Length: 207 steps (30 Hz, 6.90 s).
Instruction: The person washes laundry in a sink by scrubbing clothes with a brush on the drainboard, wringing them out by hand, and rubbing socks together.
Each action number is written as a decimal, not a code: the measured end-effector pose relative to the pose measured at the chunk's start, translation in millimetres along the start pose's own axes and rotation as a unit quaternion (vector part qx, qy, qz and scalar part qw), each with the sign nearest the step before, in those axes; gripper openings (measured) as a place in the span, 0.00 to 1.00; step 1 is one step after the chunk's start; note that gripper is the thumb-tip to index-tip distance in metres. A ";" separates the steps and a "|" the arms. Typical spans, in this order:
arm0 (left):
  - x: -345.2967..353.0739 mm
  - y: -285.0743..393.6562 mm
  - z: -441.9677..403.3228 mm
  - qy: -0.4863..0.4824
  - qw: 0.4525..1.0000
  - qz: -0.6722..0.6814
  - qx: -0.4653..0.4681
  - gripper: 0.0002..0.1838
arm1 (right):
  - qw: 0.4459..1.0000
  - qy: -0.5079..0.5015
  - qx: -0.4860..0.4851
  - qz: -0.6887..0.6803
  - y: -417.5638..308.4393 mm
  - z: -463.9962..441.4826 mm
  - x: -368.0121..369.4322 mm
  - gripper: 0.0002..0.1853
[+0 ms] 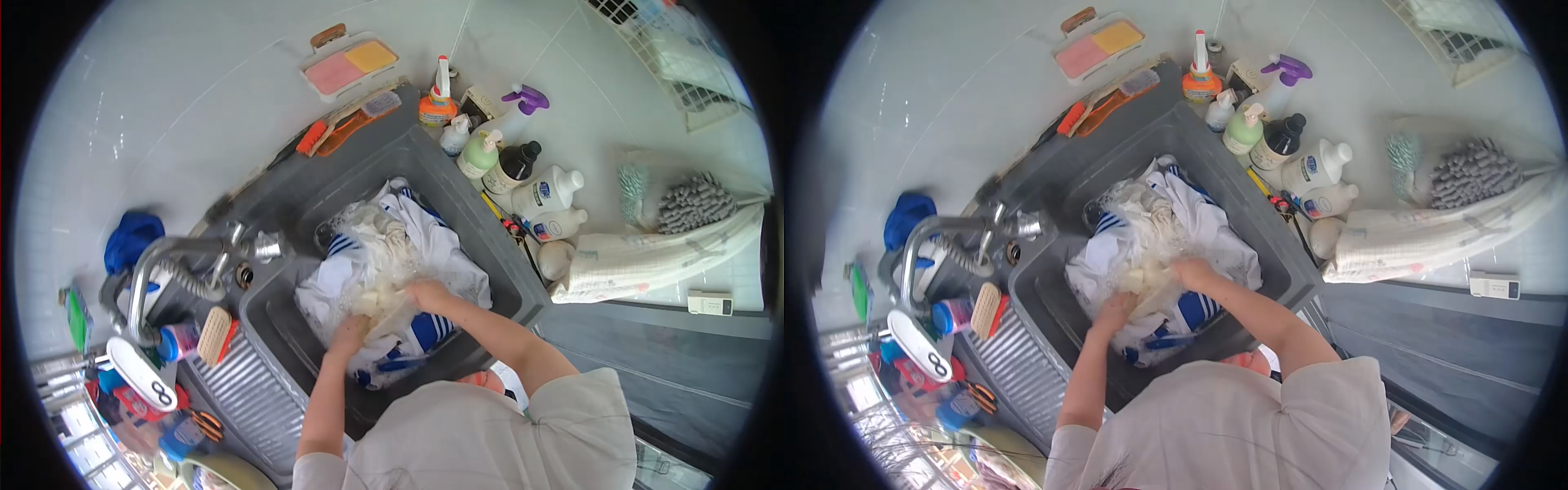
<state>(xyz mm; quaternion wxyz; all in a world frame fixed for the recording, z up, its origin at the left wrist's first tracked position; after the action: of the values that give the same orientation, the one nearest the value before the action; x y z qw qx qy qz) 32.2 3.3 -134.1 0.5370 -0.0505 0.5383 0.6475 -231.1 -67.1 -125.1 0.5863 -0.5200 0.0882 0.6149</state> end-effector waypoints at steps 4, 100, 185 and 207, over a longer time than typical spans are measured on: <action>-88.2 69.4 47.3 0.094 0.978 0.148 -0.114 0.24 | 0.987 0.124 -0.041 -0.096 -57.8 34.7 -85.9 0.10; -164.6 123.0 31.6 0.183 0.543 0.806 0.152 0.23 | 0.766 -0.094 0.001 -0.636 -153.8 19.8 -106.4 0.50; -78.5 132.6 42.1 0.057 0.757 0.640 -0.122 0.31 | 0.949 -0.020 -0.213 -0.232 -102.3 9.3 -114.2 0.40; -130.9 181.8 50.2 0.097 0.716 0.689 -0.058 0.30 | 0.896 0.081 -0.139 -0.414 -183.3 2.9 -169.6 0.09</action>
<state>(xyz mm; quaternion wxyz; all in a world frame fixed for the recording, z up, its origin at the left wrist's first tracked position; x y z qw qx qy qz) -23.6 -14.4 87.9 -0.1173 0.2406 0.4347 0.8599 -122.4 -117.3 94.0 0.7002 -0.6336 -0.1745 0.2788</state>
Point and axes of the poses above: each hand's wrist, its own z-axis away from the middle knuckle, its own x-axis out of the palm, y = z × x, the point moved 2 cm from there along -z, towards the middle knuckle, and after that the axes turned 7 degrees about -y, right-handed, at the moved point
